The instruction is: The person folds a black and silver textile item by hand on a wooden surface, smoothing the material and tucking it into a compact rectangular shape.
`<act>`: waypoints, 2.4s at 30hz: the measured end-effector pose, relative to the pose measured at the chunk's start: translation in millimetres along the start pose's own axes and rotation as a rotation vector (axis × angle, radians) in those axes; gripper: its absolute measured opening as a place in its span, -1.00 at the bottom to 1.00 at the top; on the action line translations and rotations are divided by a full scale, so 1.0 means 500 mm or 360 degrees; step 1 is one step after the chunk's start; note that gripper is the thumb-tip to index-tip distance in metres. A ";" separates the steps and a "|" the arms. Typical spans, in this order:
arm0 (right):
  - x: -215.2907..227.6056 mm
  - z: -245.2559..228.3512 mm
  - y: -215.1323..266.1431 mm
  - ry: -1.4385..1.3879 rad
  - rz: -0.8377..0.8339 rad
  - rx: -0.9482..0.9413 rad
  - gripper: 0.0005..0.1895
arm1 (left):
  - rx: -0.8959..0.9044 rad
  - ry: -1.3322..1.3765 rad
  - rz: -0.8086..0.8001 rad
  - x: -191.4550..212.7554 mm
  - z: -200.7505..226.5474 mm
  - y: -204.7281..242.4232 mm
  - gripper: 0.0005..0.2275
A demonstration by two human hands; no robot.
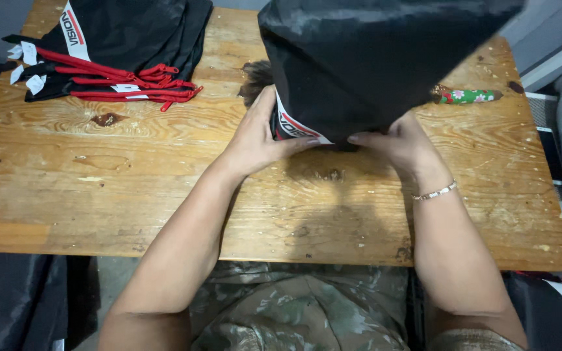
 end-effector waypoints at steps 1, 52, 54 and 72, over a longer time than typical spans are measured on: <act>0.001 0.015 -0.003 -0.0001 0.0006 0.0001 -0.26 | -0.0004 -0.0001 -0.0005 -0.001 -0.005 -0.002 -0.28; 0.003 0.006 0.008 0.0729 0.0075 0.0376 -0.09 | 0.0005 -0.0527 0.0276 -0.023 -0.082 0.017 -0.66; 0.010 0.025 0.003 0.0778 0.0166 0.0463 -0.20 | -0.0037 -0.0708 0.0310 -0.025 -0.071 0.020 -0.65; -0.028 -0.021 0.018 0.1081 -0.0160 0.0760 -0.06 | 0.0207 -0.1093 -0.0109 -0.032 -0.008 0.030 -0.64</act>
Point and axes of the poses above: each hand's wrist, its own y-axis away from the middle knuckle, its own x-axis out of the back of the hand, z = x × y, the point moved 2 cm from there along -y, towards the middle knuckle, and after that the axes turned 7 degrees about x, right-handed, at the moved point
